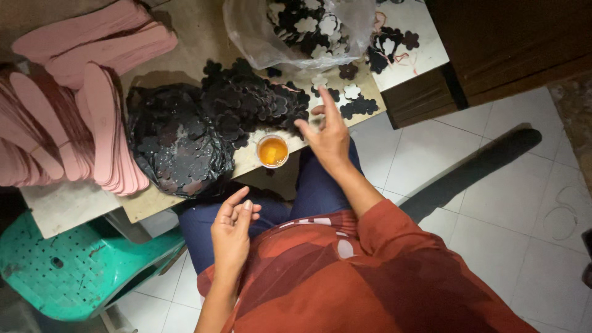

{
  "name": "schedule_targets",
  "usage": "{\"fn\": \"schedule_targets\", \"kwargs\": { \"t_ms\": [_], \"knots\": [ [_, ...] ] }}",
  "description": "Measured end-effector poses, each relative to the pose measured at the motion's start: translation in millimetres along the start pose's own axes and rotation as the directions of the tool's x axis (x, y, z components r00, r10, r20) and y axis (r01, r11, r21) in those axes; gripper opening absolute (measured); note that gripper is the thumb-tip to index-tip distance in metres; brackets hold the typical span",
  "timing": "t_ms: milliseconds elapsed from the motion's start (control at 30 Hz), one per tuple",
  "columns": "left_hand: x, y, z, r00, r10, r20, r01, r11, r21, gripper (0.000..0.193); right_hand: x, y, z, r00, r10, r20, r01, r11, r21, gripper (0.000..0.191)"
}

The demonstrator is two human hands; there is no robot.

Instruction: The person repeatedly picks small black and white flower-shaped craft pieces from a table, applies a small amount of adhesive from a cup, and presses the pieces together. The assembled pieces are placed back on the table among other similar items.

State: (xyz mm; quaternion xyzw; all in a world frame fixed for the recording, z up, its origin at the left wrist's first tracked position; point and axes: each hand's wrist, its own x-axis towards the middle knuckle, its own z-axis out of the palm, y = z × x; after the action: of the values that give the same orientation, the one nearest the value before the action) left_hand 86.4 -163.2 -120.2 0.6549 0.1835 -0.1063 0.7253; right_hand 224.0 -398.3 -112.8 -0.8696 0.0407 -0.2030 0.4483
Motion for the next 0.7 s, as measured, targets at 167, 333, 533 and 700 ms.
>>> {"fn": "schedule_targets", "kwargs": {
  "t_ms": [167,333,533,700],
  "knots": [
    [2,0,5,1.000,0.011,0.003,-0.011,1.000,0.011,0.036,21,25,-34,0.955,-0.297,0.009,0.271,0.861,-0.431,0.063],
    [2,0,11,1.000,0.012,0.021,-0.012,1.000,0.001,0.036,35,37,-43,0.892,-0.417,0.174,0.449,0.776,-0.442,0.062],
    [-1,2,10,1.000,0.011,0.014,-0.012,1.000,0.016,0.036,42,37,-33,0.890,-0.435,0.138,0.450,0.785,-0.426,0.058],
    [-4,12,12,1.000,0.019,0.001,-0.019,0.998,0.055,0.036,31,29,-35,0.993,-0.055,-0.103,0.052,0.998,-0.033,0.050]
  ]
}}
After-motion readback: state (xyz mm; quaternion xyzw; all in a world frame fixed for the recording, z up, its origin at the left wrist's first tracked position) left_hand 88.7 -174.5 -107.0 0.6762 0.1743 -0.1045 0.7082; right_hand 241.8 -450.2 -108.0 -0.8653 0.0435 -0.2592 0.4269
